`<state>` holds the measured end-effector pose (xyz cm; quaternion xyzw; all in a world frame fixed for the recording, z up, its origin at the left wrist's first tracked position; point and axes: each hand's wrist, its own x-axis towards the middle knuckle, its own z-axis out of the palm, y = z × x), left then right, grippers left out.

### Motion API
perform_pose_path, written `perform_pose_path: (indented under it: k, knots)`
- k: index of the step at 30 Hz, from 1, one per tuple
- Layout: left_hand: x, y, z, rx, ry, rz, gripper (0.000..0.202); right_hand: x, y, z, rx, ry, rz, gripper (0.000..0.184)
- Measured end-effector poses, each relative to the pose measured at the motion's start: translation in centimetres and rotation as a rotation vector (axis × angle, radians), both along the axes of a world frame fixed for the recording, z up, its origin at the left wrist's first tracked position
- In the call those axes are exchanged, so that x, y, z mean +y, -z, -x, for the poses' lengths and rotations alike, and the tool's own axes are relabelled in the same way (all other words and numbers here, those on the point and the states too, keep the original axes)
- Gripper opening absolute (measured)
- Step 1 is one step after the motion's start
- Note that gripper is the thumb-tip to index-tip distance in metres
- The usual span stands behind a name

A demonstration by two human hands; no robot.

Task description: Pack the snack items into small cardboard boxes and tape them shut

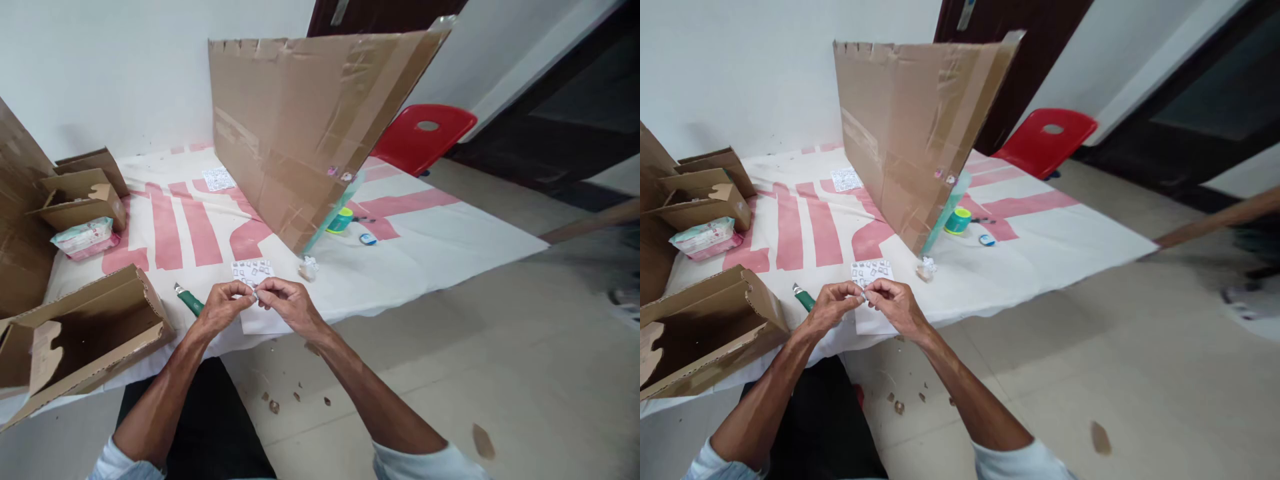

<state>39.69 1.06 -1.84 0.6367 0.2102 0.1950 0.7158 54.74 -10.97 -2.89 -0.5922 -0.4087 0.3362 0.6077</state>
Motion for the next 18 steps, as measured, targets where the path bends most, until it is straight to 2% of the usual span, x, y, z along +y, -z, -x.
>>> perform_pose_path:
  k: [5,8,11,15,18]
  knots:
    - [-1.0,2.1,0.1,0.131,-0.054,0.014,0.025,-1.1,1.1,0.1,-0.049,-0.013,0.074,0.025]
    - [-1.9,3.0,0.0,0.189,-0.142,0.0,0.024,-0.6,2.1,-0.8,-0.118,0.015,0.107,0.026]
    - [-3.2,3.4,0.4,0.248,-0.174,-0.124,0.021,0.5,3.5,-2.4,-0.215,0.075,0.132,0.026]
    - [-4.7,3.5,1.8,0.25,-0.093,-0.381,0.021,1.8,5.3,-4.3,-0.381,0.099,0.192,0.025]
    - [-5.4,3.5,2.7,0.21,-0.021,-0.52,0.025,2.3,5.9,-4.8,-0.511,0.093,0.236,0.022]
